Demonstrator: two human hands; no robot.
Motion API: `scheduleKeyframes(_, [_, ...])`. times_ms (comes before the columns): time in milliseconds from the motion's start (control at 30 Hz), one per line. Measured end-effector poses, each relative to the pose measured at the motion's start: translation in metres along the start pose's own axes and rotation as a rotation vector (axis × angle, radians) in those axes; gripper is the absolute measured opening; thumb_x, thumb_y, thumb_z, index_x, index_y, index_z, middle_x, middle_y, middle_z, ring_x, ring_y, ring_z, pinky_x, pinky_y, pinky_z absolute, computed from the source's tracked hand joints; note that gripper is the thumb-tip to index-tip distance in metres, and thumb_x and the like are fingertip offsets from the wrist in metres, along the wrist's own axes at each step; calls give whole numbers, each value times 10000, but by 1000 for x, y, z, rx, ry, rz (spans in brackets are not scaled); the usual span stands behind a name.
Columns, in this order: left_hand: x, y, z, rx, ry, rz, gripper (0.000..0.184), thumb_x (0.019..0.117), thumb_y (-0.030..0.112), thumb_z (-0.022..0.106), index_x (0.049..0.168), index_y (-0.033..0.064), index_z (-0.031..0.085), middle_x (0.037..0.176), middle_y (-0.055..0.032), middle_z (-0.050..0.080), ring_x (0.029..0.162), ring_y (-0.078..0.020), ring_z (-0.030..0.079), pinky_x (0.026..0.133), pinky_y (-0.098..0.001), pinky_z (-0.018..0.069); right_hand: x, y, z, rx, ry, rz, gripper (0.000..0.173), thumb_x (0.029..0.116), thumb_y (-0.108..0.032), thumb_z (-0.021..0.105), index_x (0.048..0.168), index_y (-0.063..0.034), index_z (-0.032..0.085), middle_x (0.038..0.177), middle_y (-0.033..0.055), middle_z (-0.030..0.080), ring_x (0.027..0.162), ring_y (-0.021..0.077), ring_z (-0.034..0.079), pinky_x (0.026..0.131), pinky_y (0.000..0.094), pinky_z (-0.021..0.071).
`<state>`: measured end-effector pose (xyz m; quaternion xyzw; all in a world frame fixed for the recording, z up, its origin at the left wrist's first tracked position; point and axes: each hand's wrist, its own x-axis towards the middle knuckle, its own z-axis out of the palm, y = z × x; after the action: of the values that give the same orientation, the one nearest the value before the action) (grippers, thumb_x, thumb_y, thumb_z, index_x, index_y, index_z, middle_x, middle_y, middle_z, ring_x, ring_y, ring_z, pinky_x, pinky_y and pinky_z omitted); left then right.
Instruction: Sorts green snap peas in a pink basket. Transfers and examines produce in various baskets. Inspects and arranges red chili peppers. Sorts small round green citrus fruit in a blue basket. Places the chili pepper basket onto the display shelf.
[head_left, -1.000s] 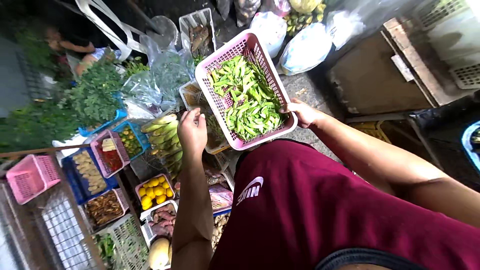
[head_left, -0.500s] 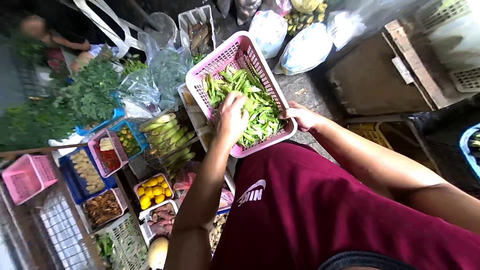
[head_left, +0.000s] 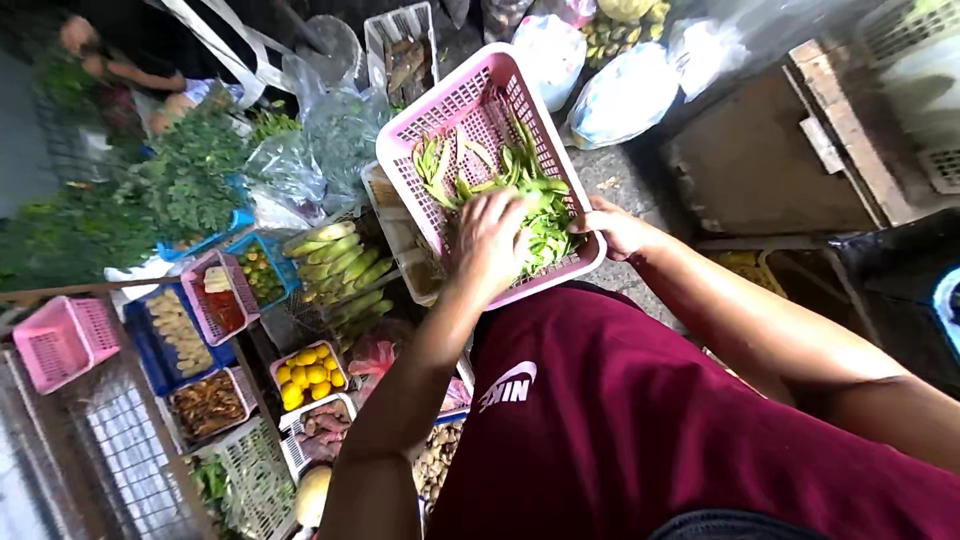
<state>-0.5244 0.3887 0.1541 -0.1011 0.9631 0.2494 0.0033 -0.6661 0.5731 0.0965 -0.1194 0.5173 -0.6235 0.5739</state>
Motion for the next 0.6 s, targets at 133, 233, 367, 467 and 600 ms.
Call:
scheduleKeyframes(133, [-36,3,10,28,-67,120,380,983,376,643,1305,184,703,1535,-63,527,1498,-291,383,1249,-532,286,2,3,-1,3,18,22,397,756,-263,702,1119,-106,667,923,31,755,791,121,733,702,334,634])
scheduleKeyframes(233, [-42,-5,7,66,-107,197,353,978,299,646,1305,183,708,1526,-53,539,1487,-288,398,1241,-519,297,5,4,-3,-18,-15,17,399,760,-287,714,1115,-108,676,923,26,755,799,115,733,719,329,634])
scheduleKeyframes(367, [-44,-11,0,-61,-23,239,348,950,278,677,1265,139,724,1462,-68,598,1410,-259,503,1158,-466,429,4,1,-10,-12,-45,-8,410,761,-312,730,1119,-119,680,919,18,758,795,111,735,713,326,634])
scheduleKeyframes(467, [-29,-18,-14,-224,183,127,272,961,174,668,1196,64,749,1298,-103,691,1216,-232,646,1038,-416,543,5,1,-12,-16,-43,-26,405,754,-286,721,1129,-138,685,919,2,757,781,95,727,697,313,630])
scheduleKeyframes(600, [21,-35,-26,-67,180,-129,229,994,153,623,1169,95,759,1146,-90,719,1118,-237,663,988,-411,539,7,1,-10,-17,-55,-34,424,754,-289,733,1143,-132,673,926,12,755,784,104,731,704,318,633])
